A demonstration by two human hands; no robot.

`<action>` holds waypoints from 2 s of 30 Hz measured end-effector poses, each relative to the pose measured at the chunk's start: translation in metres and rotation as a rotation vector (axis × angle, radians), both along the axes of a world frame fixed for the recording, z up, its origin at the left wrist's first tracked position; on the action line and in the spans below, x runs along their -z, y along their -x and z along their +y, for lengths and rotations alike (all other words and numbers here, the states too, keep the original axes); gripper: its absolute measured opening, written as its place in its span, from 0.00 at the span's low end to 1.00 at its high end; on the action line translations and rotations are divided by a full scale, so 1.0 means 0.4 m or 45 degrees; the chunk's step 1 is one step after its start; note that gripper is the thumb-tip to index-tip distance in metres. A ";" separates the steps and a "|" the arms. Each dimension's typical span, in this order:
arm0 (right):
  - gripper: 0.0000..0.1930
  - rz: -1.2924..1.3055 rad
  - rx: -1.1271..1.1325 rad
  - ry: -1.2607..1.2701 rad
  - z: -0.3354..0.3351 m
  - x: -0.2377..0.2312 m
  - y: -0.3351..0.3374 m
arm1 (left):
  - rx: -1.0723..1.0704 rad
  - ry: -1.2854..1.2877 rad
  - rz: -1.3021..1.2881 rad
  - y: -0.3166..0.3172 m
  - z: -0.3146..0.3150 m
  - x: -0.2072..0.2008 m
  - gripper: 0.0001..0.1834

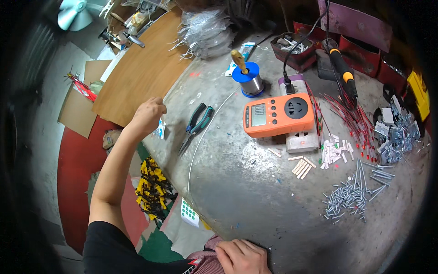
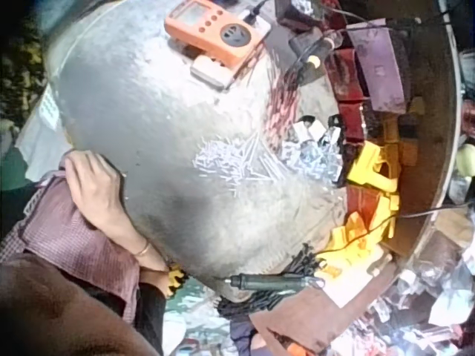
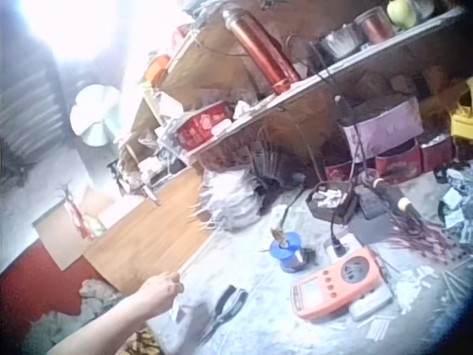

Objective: Assembling and soldering components of a handheld electronic tool casing.

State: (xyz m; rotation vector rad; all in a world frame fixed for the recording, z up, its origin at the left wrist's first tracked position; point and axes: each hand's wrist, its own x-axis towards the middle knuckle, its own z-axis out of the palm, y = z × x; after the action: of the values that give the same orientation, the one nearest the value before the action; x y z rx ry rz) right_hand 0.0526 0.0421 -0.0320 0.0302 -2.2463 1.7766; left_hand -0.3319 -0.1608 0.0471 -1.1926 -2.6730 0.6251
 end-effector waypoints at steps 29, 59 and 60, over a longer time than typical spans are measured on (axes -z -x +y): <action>0.03 0.029 -0.017 0.021 0.001 0.008 -0.009 | -0.059 -0.762 0.267 0.310 0.237 -0.004 0.13; 0.04 -0.301 0.233 0.461 -0.012 -0.002 0.009 | 0.271 -0.879 0.783 0.433 0.380 -0.186 0.09; 0.05 -0.324 0.200 0.481 -0.014 -0.016 0.009 | 0.470 -0.944 0.854 0.384 0.329 -0.193 0.09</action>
State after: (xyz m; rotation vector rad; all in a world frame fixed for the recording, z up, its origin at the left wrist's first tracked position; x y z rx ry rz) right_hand 0.0490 0.0366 -0.0254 -0.4575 -1.9601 2.1830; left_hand -0.4857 -0.0290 0.1241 -0.9711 -1.7866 -0.0509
